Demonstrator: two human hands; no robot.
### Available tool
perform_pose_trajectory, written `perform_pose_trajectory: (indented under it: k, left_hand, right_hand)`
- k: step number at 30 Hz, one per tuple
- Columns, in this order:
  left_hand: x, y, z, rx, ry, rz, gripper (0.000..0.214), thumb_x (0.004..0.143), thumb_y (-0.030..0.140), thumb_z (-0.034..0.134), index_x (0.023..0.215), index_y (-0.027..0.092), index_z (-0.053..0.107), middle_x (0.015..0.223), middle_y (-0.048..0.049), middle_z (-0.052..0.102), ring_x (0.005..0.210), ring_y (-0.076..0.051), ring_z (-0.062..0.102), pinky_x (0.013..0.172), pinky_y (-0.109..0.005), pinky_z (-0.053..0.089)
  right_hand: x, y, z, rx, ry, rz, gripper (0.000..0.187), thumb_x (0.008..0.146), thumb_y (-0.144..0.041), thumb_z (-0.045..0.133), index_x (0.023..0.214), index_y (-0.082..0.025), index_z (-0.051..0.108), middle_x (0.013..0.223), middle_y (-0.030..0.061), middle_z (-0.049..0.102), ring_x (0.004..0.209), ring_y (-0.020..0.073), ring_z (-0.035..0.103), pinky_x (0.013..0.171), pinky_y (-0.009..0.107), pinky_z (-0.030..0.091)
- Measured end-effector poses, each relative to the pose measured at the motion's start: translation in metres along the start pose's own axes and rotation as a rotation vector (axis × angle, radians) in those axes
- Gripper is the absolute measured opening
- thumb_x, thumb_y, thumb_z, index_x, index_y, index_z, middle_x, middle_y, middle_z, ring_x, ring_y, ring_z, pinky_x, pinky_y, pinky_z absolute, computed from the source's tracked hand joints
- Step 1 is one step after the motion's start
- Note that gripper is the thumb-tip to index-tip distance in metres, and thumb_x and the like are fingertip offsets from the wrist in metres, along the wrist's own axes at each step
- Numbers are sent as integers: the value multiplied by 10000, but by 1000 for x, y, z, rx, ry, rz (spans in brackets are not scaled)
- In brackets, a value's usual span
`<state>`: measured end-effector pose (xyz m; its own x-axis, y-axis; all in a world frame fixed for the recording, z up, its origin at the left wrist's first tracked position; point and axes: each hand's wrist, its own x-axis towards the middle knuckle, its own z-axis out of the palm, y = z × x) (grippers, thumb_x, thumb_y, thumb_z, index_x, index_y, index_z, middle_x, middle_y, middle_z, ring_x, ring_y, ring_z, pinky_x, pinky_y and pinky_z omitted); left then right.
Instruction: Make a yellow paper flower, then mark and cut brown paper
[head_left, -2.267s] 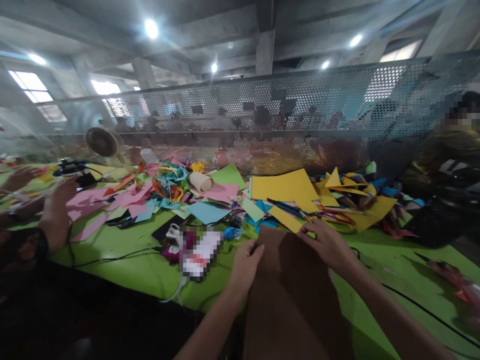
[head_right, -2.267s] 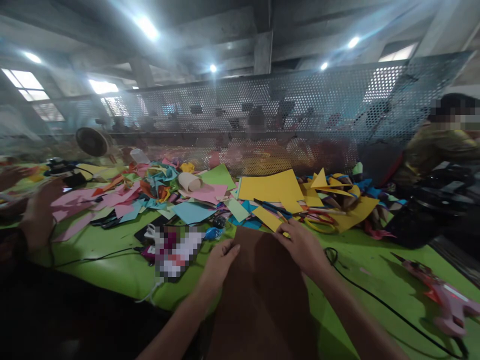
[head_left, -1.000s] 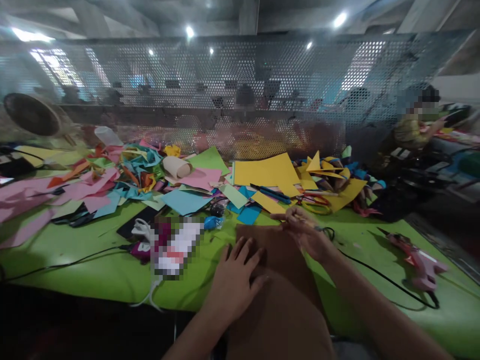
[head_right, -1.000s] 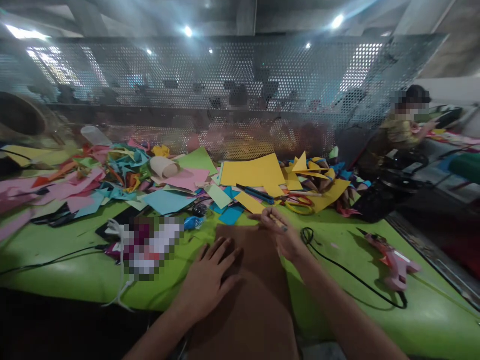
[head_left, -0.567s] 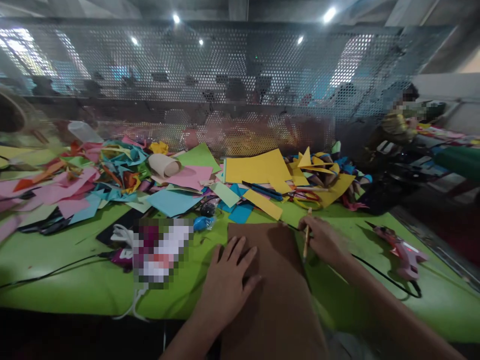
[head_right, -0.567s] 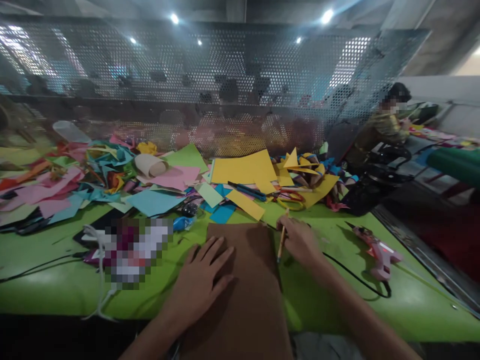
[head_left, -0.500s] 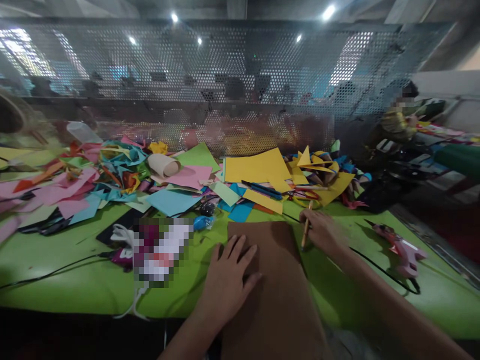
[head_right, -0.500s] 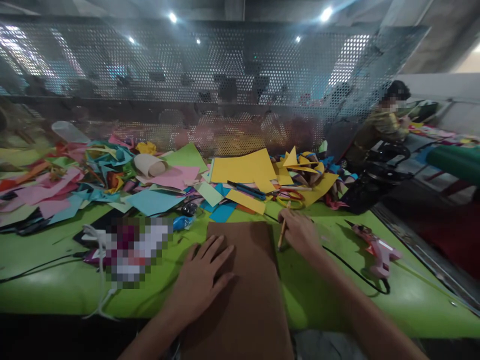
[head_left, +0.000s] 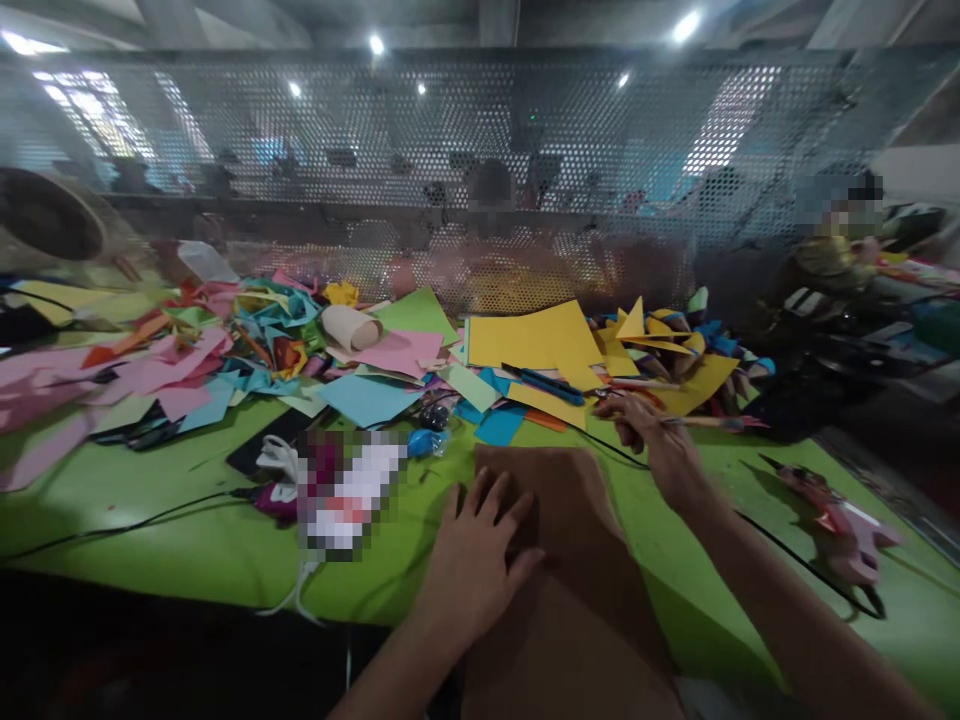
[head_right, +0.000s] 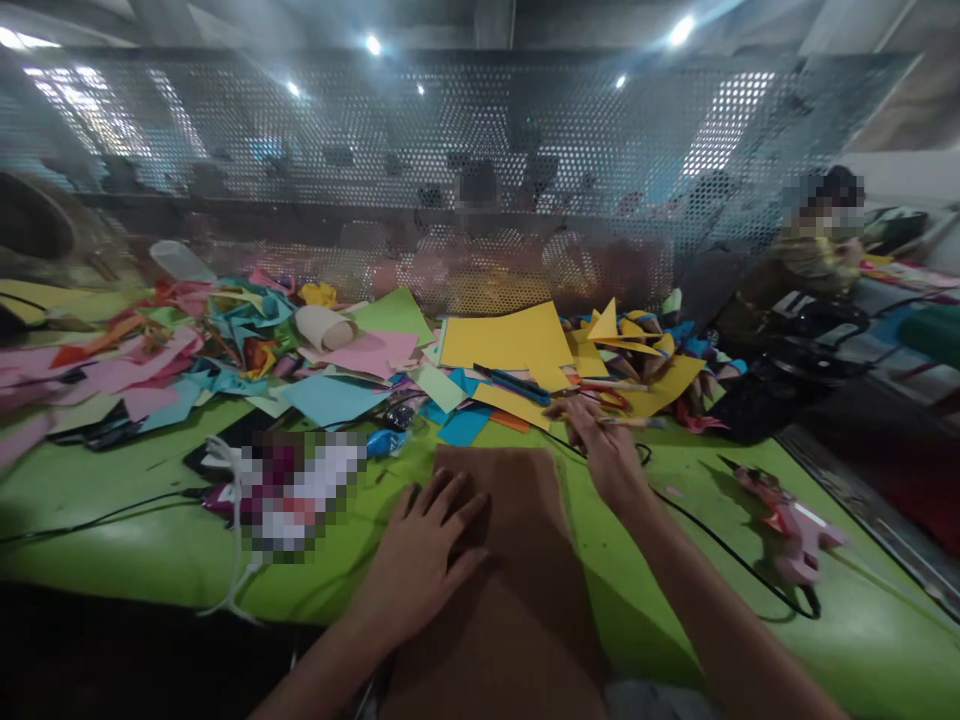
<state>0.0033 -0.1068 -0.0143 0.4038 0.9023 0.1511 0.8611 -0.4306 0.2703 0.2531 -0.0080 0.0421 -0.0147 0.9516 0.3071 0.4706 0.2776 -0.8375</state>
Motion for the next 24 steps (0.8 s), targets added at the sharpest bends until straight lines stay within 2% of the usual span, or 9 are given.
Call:
perform_pose_trajectory:
  k: [2, 4, 7, 9, 14, 19, 24]
  left_hand:
    - [0, 0, -1, -21, -2, -7, 555, 953, 578, 394, 1459, 349, 392, 1569, -47, 374, 1449, -340, 290, 1102, -650, 300]
    - [-1, 0, -1, -38, -2, -12, 563, 953, 595, 371, 1459, 349, 391, 1572, -47, 369, 1448, -341, 291, 1099, -655, 297]
    - [-1, -1, -1, -55, 9, -13, 573, 956, 609, 338, 1456, 336, 401, 1568, -55, 375, 1449, -339, 290, 1113, -646, 284]
    - [-2, -1, 0, -60, 13, -8, 574, 960, 601, 336, 1463, 330, 392, 1568, -60, 372, 1453, -335, 283, 1126, -636, 274]
    - [-3, -2, -1, -66, 8, -8, 579, 960, 580, 360, 1485, 337, 348, 1588, -52, 328, 1461, -333, 263, 1134, -647, 267]
    - [-2, -2, -2, -97, 0, -9, 582, 961, 587, 341, 1478, 320, 363, 1598, -40, 309, 1472, -331, 233, 1140, -651, 267]
    - [-2, -3, -2, -124, -2, -25, 585, 959, 577, 363, 1489, 329, 342, 1596, -41, 314, 1456, -333, 273, 1134, -653, 279]
  right_hand:
    - [-2, -13, 25, 208, -91, 80, 367, 937, -490, 442, 831, -237, 686, 604, -15, 478, 563, 152, 435, 525, 284, 332]
    - [-3, -21, 54, 444, -162, 185, 251, 873, -433, 545, 824, -232, 686, 635, -17, 527, 581, 140, 462, 540, 266, 361]
    - [-3, -19, 90, 551, -235, 260, 180, 794, -391, 624, 834, -222, 668, 743, 4, 633, 630, 141, 544, 582, 259, 427]
    - [-2, -13, 105, 564, -268, 290, 194, 754, -394, 653, 828, -215, 663, 787, 21, 674, 656, 149, 584, 604, 266, 455]
    - [1, 0, 113, 538, -284, 332, 211, 713, -400, 690, 805, -215, 646, 714, 9, 666, 604, 148, 585, 549, 260, 430]
    - [-1, 2, 112, 470, -279, 290, 236, 715, -411, 726, 767, -233, 581, 670, -12, 643, 547, 140, 539, 517, 261, 404]
    - [-2, 3, 115, 406, -310, 250, 242, 733, -418, 747, 745, -226, 600, 637, -25, 610, 547, 135, 530, 528, 266, 423]
